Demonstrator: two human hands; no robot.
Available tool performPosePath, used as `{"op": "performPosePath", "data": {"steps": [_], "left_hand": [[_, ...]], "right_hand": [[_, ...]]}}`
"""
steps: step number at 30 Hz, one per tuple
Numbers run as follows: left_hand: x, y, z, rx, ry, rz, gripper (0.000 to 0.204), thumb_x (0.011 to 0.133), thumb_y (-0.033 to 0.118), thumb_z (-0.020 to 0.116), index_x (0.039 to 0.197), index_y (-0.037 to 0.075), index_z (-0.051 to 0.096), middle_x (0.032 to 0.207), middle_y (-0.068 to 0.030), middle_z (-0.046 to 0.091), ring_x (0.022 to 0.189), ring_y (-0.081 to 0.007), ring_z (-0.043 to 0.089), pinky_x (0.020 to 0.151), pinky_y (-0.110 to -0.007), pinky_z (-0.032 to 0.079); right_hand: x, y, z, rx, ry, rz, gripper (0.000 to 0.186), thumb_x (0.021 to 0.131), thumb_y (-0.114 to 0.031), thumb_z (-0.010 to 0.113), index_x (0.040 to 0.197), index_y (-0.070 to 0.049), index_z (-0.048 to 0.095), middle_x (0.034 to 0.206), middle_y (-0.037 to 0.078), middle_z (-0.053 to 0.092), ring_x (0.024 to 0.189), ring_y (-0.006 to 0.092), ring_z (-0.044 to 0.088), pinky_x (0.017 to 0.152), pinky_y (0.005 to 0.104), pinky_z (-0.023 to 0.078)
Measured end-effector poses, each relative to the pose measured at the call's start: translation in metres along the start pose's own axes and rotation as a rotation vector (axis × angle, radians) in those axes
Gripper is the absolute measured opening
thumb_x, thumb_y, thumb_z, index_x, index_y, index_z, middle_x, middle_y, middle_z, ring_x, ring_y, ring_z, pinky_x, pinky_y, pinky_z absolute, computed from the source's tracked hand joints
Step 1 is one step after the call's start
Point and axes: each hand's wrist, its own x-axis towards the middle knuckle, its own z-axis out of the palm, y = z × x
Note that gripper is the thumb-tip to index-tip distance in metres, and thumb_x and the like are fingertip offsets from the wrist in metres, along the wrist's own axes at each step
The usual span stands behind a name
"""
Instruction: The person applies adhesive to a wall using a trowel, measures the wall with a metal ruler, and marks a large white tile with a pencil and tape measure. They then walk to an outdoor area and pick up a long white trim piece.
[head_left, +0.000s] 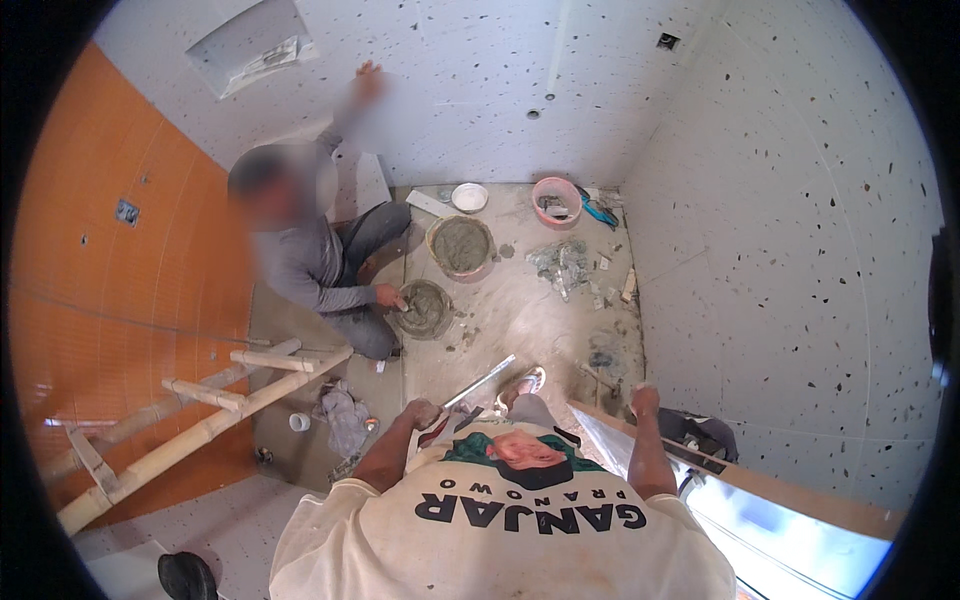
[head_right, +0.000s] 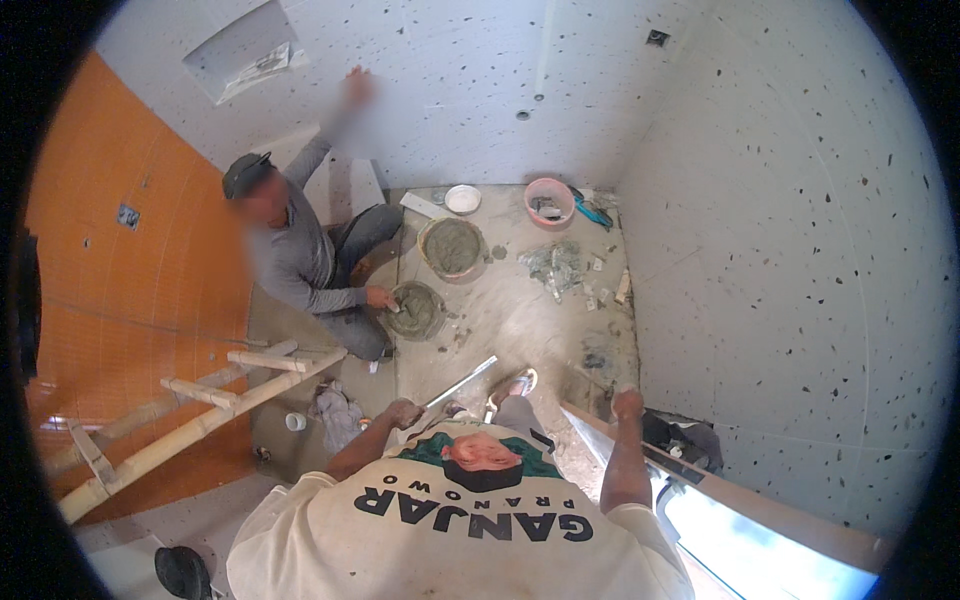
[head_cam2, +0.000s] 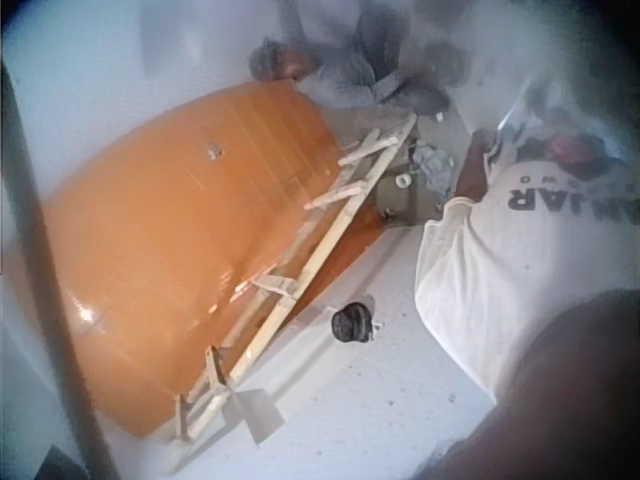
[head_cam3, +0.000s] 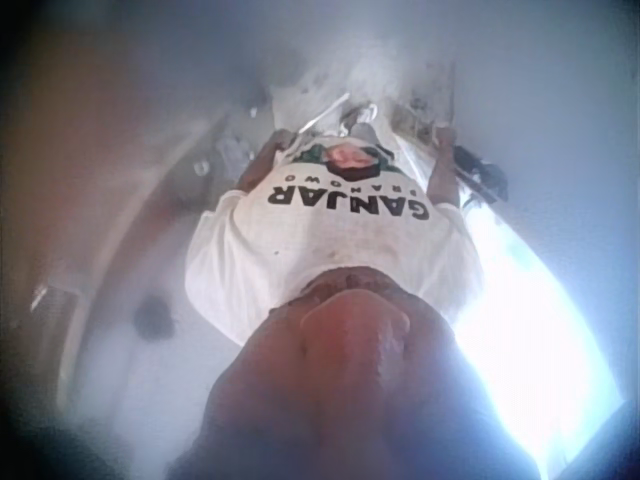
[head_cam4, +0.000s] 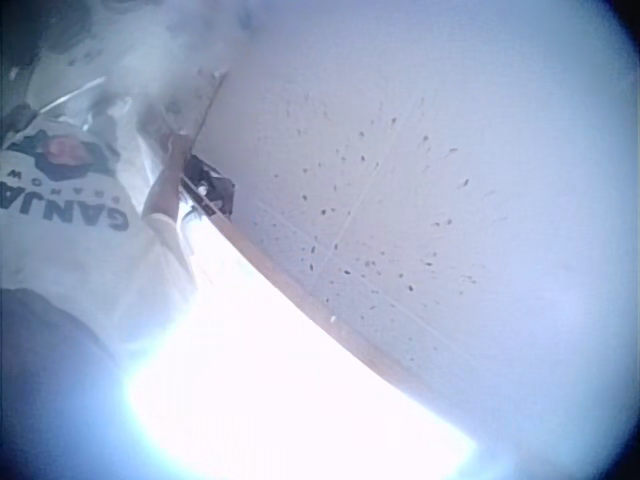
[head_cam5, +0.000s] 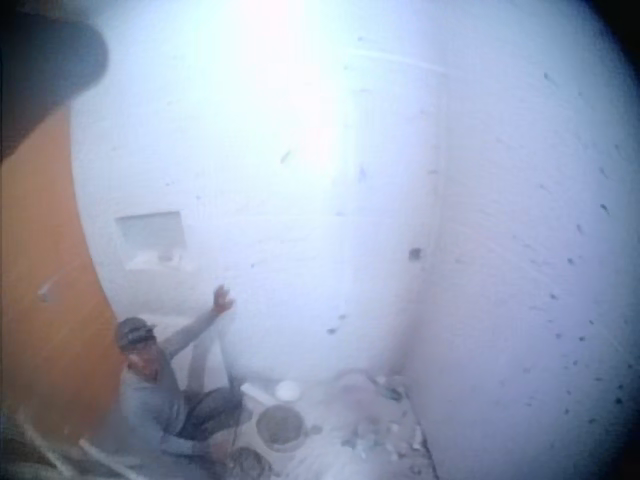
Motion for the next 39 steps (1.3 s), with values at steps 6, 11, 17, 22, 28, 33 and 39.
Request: {"op": "performPosePath", "data": {"steps": [6, 11, 17, 22, 28, 33, 39], "left_hand": [[0.069, 0.041, -0.091, -0.182, -0.027, -0.106, 0.035, 0.093, 0.035, 0.044, 0.098, 0.009, 0.066, 0.087, -0.0221, 0.067, 0.085, -0.0400, 0.066, 0.076, -0.051, 0.050], [0.132, 0.060, -0.142, -0.236, 0.201, 0.019, 0.045, 0.093, 0.045, 0.045, 0.080, 0.007, 0.065, 0.073, -0.0156, 0.066, 0.071, -0.0332, 0.064, 0.063, -0.048, 0.047], [0.160, 0.094, -0.219, -1.123, 0.175, -0.295, 0.044, 0.090, 0.046, 0.056, 0.070, 0.007, 0.062, 0.061, -0.0045, 0.059, 0.054, -0.0167, 0.056, 0.050, -0.037, 0.041], [0.193, 0.098, -0.248, -1.492, 0.185, -0.120, 0.039, 0.088, 0.045, 0.062, 0.070, 0.011, 0.061, 0.059, -0.0025, 0.057, 0.050, -0.0140, 0.054, 0.045, -0.031, 0.040], [0.234, 0.096, -0.313, -1.582, 0.138, -0.017, 0.031, 0.090, 0.043, 0.063, 0.085, 0.013, 0.060, 0.070, -0.0017, 0.059, 0.058, -0.0173, 0.060, 0.053, -0.032, 0.049], [0.240, 0.097, -0.371, -1.526, 0.143, -0.070, 0.032, 0.089, 0.044, 0.064, 0.085, 0.013, 0.058, 0.071, -0.0022, 0.060, 0.058, -0.0181, 0.061, 0.051, -0.032, 0.050], [0.262, 0.096, -0.404, -1.645, 0.050, 0.033, 0.030, 0.089, 0.041, 0.063, 0.084, 0.012, 0.057, 0.071, -0.0042, 0.061, 0.059, -0.0187, 0.062, 0.051, -0.033, 0.050]], "right_hand": [[-0.005, 0.004, 0.014, 0.160, -0.224, 0.156, 0.030, 0.086, -0.030, 0.056, 0.099, -0.010, 0.074, 0.105, 0.013, 0.070, 0.104, 0.0314, 0.065, 0.087, 0.0448, 0.051], [-0.006, 0.002, 0.091, 0.195, -0.375, 0.293, 0.033, 0.086, -0.033, 0.057, 0.104, -0.010, 0.074, 0.107, 0.014, 0.070, 0.103, 0.0333, 0.065, 0.089, 0.0490, 0.049], [-0.014, -0.010, 0.055, 0.187, -0.405, 0.078, 0.033, 0.088, -0.032, 0.055, 0.104, -0.009, 0.073, 0.108, 0.016, 0.070, 0.102, 0.0335, 0.066, 0.089, 0.0476, 0.050], [-0.029, -0.020, 0.048, 0.224, -0.405, 0.162, 0.031, 0.088, -0.029, 0.053, 0.099, -0.008, 0.074, 0.106, 0.016, 0.070, 0.095, 0.0309, 0.069, 0.078, 0.0405, 0.054], [-0.056, -0.037, 0.050, 0.092, -0.230, 0.120, 0.024, 0.083, -0.028, 0.057, 0.084, -0.013, 0.077, 0.087, 0.013, 0.073, 0.082, 0.0257, 0.071, 0.067, 0.0382, 0.053], [-0.084, -0.070, 0.015, 0.223, -0.209, 0.296, 0.025, 0.083, -0.029, 0.058, 0.086, -0.012, 0.076, 0.087, 0.014, 0.073, 0.083, 0.0299, 0.071, 0.078, 0.0415, 0.052], [-0.120, -0.077, 0.061, 0.656, -0.106, 0.673, 0.043, 0.086, -0.039, 0.051, 0.096, -0.001, 0.070, 0.104, 0.023, 0.068, 0.101, 0.0411, 0.064, 0.095, 0.0466, 0.047]]}}
